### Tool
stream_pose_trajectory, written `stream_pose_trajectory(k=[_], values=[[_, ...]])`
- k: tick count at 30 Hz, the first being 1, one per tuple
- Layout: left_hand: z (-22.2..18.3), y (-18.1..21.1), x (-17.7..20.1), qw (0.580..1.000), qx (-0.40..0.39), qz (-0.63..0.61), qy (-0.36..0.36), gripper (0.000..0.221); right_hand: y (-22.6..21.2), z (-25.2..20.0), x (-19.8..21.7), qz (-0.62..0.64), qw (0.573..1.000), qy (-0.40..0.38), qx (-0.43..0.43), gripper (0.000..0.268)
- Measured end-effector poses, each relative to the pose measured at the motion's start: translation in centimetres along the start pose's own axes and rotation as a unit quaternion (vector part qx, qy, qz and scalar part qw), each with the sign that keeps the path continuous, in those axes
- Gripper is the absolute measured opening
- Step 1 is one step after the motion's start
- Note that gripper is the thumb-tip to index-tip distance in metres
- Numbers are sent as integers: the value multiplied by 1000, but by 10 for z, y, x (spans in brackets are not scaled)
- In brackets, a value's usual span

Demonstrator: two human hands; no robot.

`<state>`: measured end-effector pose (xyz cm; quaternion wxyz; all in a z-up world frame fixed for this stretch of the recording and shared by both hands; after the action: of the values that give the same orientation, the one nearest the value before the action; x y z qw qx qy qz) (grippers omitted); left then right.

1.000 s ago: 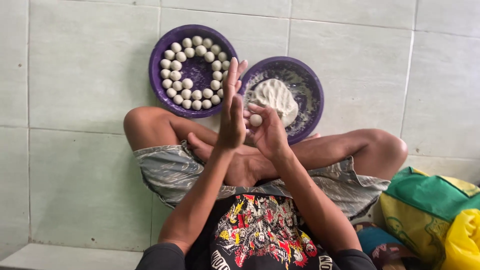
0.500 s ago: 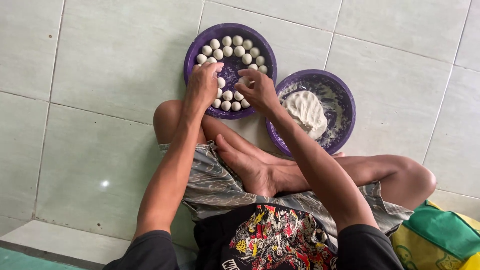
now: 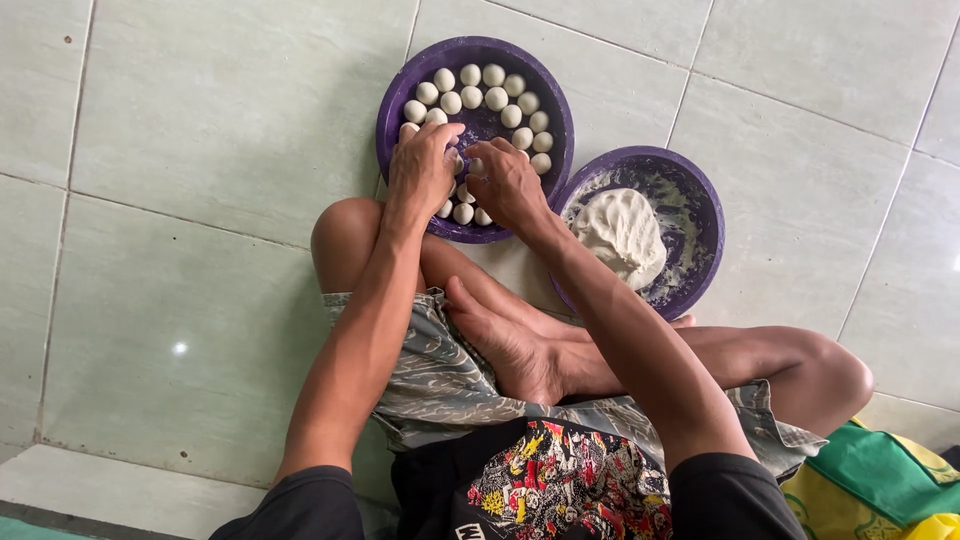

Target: Pinching off small pieces of dough and rolling them into uniform balls between the palms

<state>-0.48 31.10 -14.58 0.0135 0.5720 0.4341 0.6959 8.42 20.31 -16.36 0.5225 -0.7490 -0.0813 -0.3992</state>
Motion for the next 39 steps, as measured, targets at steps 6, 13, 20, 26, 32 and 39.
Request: stream_pose_trajectory(k=[6,13,20,26,32,39], values=[[2,-2,-3,1000,8,-1,-9,33,-9,-3,0,-6,999,-23,23,39],[2,-5,-7,1000,9,-6,-21,34,-19,-5,5,-42,999,-29,18,31],[0,24,4,998,-50,-19,14,33,-33,-18,51,42,995,44,83,31],[-7,136,-37,983,-176,-47,-21,28,18,-91,155,24,983,163,78,25],[-41,182,-141,965,-245,-57,-78,29,99,-172,176,-28,983,181,33,27],[-76,179,-154,967,-218,-5,-134,55,99,-193,115,-190,982,-1,11,60]])
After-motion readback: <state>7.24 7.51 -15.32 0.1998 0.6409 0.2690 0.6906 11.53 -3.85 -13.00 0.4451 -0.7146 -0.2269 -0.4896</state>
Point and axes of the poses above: each hand's wrist, its own z-axis towards the middle knuckle, its own x-axis out of the back of the hand, y = z × x, the point moved 8 cm from there along z, towards the middle knuckle
